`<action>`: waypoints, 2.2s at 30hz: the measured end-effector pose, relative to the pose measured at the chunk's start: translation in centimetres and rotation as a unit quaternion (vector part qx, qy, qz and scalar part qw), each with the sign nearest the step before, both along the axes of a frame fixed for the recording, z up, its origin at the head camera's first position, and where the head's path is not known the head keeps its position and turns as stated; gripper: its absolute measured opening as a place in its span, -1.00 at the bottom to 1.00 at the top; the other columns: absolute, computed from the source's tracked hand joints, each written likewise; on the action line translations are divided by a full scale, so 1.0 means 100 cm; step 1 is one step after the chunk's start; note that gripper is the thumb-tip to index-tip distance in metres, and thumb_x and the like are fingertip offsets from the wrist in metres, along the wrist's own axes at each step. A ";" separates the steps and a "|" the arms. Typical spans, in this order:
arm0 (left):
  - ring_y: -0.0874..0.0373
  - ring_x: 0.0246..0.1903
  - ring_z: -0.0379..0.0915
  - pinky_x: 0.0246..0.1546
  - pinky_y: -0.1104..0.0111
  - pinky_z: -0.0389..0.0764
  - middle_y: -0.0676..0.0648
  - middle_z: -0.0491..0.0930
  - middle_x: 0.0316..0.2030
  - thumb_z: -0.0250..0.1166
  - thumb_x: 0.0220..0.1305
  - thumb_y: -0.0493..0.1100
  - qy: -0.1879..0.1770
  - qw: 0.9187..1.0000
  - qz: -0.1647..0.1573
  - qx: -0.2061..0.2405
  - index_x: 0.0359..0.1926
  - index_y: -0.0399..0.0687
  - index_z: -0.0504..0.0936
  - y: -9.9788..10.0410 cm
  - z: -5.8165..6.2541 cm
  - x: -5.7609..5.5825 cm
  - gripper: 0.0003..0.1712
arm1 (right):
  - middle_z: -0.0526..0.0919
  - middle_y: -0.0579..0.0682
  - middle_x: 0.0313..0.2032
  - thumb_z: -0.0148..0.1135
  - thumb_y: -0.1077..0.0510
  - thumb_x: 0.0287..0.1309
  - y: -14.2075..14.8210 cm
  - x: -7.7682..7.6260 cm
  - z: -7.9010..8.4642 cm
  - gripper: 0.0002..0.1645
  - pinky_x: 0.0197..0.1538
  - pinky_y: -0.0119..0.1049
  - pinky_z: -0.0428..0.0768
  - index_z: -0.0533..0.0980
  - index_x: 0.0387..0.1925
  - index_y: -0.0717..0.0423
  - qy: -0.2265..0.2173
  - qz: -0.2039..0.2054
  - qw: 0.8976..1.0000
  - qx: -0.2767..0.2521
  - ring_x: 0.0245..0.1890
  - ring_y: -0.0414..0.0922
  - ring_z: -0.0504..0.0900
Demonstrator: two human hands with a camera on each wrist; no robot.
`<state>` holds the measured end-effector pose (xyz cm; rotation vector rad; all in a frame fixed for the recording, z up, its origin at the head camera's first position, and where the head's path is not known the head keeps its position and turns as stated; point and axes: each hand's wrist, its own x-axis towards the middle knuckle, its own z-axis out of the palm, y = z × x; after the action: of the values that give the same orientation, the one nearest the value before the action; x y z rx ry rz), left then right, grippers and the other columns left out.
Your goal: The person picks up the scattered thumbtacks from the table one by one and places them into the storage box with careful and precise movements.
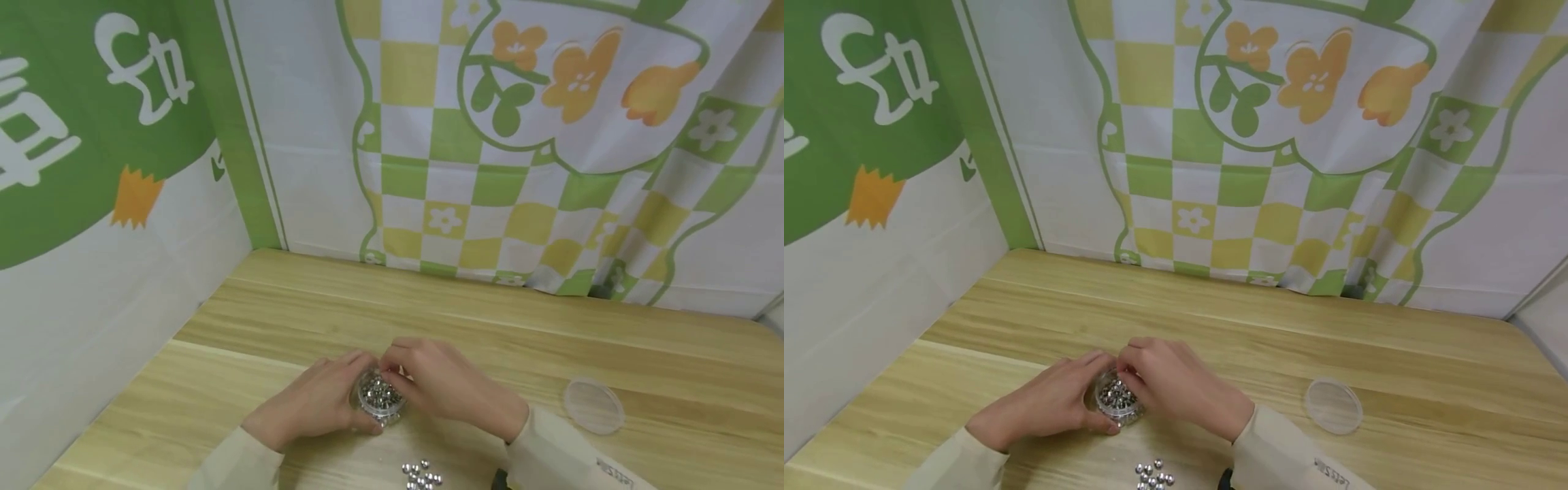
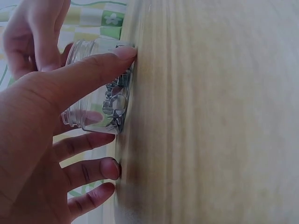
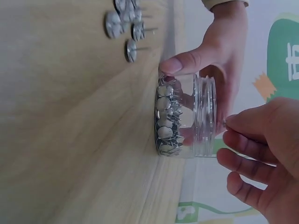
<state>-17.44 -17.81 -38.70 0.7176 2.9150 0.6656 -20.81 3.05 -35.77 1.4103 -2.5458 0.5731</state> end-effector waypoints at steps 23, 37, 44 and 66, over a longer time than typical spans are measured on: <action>0.08 0.08 0.50 0.12 -0.03 0.46 0.03 0.50 0.18 0.46 -0.19 0.34 -0.015 1.000 -0.001 0.000 0.18 0.08 0.43 0.001 0.001 -0.001 -0.09 | 0.67 -0.23 -0.39 0.31 0.10 0.18 0.003 0.003 0.001 -0.94 -0.42 -0.66 0.44 0.66 -0.34 -0.04 0.005 0.007 1.000 -0.004 -0.49 -0.43 0.48; 0.06 0.09 0.50 0.19 -0.05 0.42 0.04 0.50 0.17 0.51 -0.22 0.26 -0.029 0.999 0.005 0.030 0.20 0.08 0.43 0.000 -0.001 0.000 -0.08 | 0.56 -0.39 -0.42 0.30 0.11 0.17 0.059 0.049 -0.001 -0.93 -0.32 -0.72 0.43 0.62 -0.39 -0.18 0.019 0.031 0.999 0.022 -0.43 -0.52 0.45; 0.05 0.11 0.49 0.19 -0.07 0.43 0.02 0.50 0.17 0.51 -0.22 0.27 -0.025 0.999 0.002 0.025 0.20 0.08 0.43 0.001 -0.001 0.000 -0.08 | 0.57 -0.35 -0.46 0.38 0.11 0.06 0.070 0.058 -0.013 -0.94 -0.37 -0.77 0.42 0.63 -0.41 -0.14 0.070 0.080 0.994 0.019 -0.45 -0.54 0.47; 0.05 0.09 0.50 0.19 -0.08 0.43 0.03 0.49 0.18 0.50 -0.21 0.27 -0.025 0.999 0.001 0.029 0.20 0.07 0.43 0.002 -0.001 0.001 -0.08 | 0.44 -0.41 -0.53 0.30 0.13 0.09 0.062 0.057 -0.014 -0.84 -0.43 -0.77 0.29 0.54 -0.50 -0.23 0.032 0.062 0.995 0.070 -0.52 -0.55 0.31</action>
<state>-17.35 -17.65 -38.77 0.6940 2.8617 0.7609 -15.11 9.25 -37.17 1.6164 -2.5053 0.3666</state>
